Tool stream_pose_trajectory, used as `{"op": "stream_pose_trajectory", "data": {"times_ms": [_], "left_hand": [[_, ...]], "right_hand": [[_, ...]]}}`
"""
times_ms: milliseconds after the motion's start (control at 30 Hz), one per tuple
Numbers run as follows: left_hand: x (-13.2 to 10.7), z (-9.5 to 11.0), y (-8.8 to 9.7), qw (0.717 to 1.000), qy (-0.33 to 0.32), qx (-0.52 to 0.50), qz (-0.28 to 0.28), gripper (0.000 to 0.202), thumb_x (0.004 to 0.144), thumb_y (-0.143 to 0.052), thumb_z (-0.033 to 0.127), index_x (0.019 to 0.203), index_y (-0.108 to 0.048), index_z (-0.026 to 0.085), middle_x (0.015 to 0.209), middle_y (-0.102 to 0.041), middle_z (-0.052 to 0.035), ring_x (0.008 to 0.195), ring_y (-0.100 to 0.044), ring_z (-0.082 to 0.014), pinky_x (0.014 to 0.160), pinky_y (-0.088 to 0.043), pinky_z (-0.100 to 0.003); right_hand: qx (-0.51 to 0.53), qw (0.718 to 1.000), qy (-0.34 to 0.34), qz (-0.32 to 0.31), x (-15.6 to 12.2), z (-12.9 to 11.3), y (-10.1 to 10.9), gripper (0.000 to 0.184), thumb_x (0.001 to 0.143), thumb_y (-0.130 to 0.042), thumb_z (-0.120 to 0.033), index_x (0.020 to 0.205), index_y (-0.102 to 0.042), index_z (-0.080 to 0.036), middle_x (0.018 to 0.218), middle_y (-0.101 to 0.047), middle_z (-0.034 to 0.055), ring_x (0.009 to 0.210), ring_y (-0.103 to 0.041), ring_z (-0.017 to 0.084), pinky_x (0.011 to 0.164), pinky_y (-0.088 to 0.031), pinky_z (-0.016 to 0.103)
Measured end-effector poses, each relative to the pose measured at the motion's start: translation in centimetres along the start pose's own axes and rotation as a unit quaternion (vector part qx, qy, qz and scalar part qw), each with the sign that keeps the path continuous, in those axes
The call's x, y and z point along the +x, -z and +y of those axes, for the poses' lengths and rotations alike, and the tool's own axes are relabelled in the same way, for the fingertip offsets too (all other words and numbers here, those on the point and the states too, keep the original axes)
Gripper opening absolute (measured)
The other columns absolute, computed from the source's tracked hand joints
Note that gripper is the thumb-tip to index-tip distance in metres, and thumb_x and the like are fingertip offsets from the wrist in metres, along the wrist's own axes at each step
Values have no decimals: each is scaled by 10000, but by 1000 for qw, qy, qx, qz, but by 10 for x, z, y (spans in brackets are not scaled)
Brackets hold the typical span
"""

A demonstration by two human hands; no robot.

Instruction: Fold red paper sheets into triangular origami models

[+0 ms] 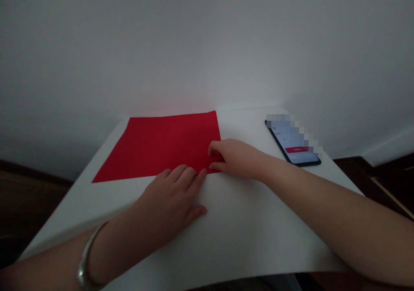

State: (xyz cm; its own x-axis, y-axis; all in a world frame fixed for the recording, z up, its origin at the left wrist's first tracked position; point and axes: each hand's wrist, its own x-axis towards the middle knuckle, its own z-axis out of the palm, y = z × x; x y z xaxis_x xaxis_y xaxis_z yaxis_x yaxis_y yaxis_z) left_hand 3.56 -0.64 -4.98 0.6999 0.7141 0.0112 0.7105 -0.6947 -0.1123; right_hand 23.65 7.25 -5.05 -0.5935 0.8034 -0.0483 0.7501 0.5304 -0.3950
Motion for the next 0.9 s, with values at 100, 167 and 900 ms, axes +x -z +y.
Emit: {"op": "stream_pose_trajectory", "data": {"times_ms": [100,167,900], "left_hand": [[-2,6,3,999,33,-7,-26,446,896,-507,461,1157,-595,110,1042,-587,-127,916,-528,-268,778,-495,-440],[-3,11,6,996,67,-20,-56,433,876,-543,453,1117,-612,100,1030,-596,-133,926,-539,-275,800,-500,-443],[-1,2,6,996,47,61,46,422,899,-499,385,1177,-598,83,1180,-614,-192,1061,-583,-333,854,-517,-474]], "right_hand": [[0,1000,-20,7,0,0,1,189,773,-625,-352,898,-582,-217,837,-663,22,690,-557,165,599,-360,279],[5,1000,-27,8,0,0,0,201,762,-637,-366,887,-581,-219,831,-662,18,686,-559,163,595,-364,277],[1,1000,-29,3,0,-1,1,193,776,-621,-357,894,-574,-212,838,-663,35,679,-563,166,597,-366,279]]}}
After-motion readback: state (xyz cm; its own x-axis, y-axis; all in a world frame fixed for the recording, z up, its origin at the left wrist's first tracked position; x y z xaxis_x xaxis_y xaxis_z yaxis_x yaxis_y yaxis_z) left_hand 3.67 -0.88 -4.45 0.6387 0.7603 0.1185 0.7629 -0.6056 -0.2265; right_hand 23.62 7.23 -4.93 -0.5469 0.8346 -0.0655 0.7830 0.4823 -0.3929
